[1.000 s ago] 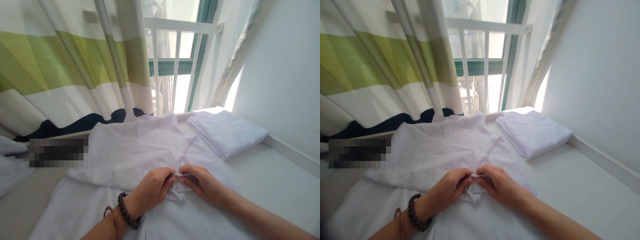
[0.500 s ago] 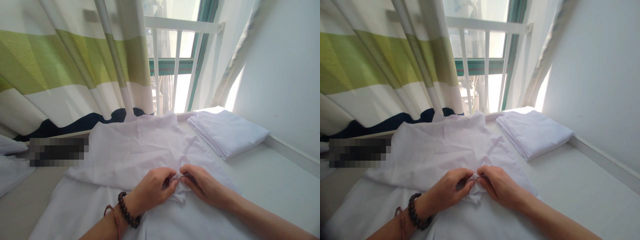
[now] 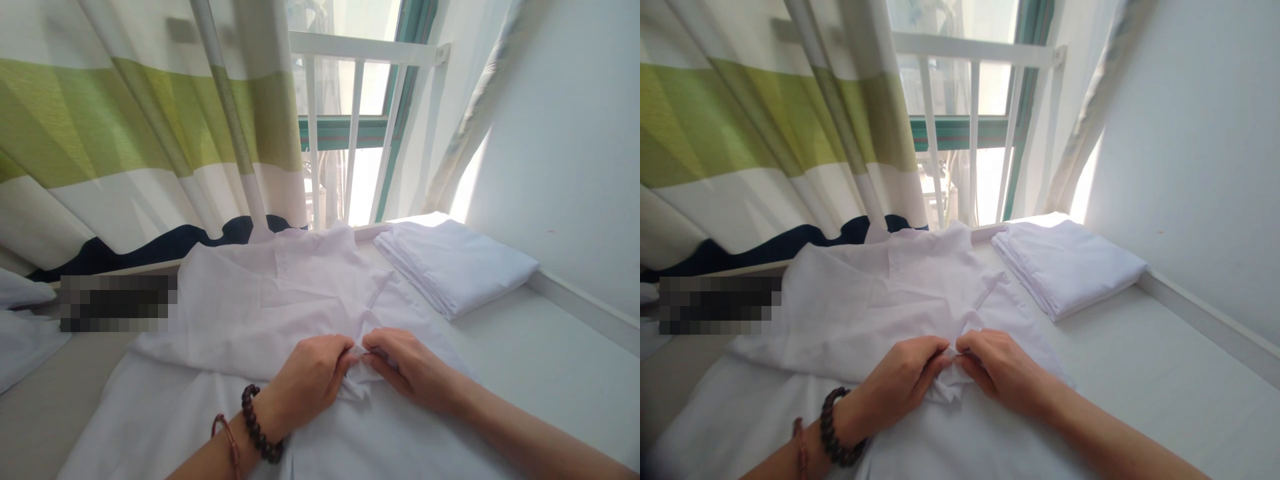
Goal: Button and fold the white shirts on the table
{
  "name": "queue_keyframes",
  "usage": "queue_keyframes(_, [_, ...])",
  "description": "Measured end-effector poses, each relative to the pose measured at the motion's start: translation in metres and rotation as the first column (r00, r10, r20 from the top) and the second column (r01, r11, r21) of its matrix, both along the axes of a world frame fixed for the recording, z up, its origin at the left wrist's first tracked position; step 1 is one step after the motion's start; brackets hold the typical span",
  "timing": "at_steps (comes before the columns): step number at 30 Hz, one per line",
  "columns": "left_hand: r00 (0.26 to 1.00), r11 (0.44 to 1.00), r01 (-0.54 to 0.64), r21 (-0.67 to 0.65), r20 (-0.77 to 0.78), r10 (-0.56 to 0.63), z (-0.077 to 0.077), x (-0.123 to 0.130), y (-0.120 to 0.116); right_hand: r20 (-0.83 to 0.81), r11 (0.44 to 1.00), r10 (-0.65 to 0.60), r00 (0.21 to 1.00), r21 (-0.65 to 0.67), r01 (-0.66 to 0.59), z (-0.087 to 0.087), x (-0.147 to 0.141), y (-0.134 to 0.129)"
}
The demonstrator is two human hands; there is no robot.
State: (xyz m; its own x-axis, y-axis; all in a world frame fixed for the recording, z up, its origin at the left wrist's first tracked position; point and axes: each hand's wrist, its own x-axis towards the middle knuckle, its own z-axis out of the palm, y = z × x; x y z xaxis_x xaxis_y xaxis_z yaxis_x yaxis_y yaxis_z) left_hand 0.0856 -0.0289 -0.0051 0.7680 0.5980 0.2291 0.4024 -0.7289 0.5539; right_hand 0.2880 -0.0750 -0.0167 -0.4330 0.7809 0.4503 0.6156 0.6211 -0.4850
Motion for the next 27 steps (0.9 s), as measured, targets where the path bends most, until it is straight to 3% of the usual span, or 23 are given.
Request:
queue_keyframes(7, [0.991, 0.969, -0.087, -0.229, 0.077, 0.108, 0.0032, 0.0015, -0.0018, 0.054, 0.979, 0.05, 0.997, 0.196, -0.059, 0.0004, 0.0023, 0.0021])
queue_keyframes(12, [0.978, 0.96, -0.051, -0.275, 0.179, 0.103, 0.0048, -0.0008, 0.0021, 0.008, 0.98, 0.062, 0.998, 0.19, -0.063, 0.0022, 0.0014, 0.001])
queue_keyframes(27, [0.971, 0.946, -0.05, -0.322, 0.208, 0.122, -0.0015, -0.0001, 0.0006, -0.048, 0.993, 0.058, 0.997, 0.103, -0.052, 0.0014, 0.0009, 0.0008])
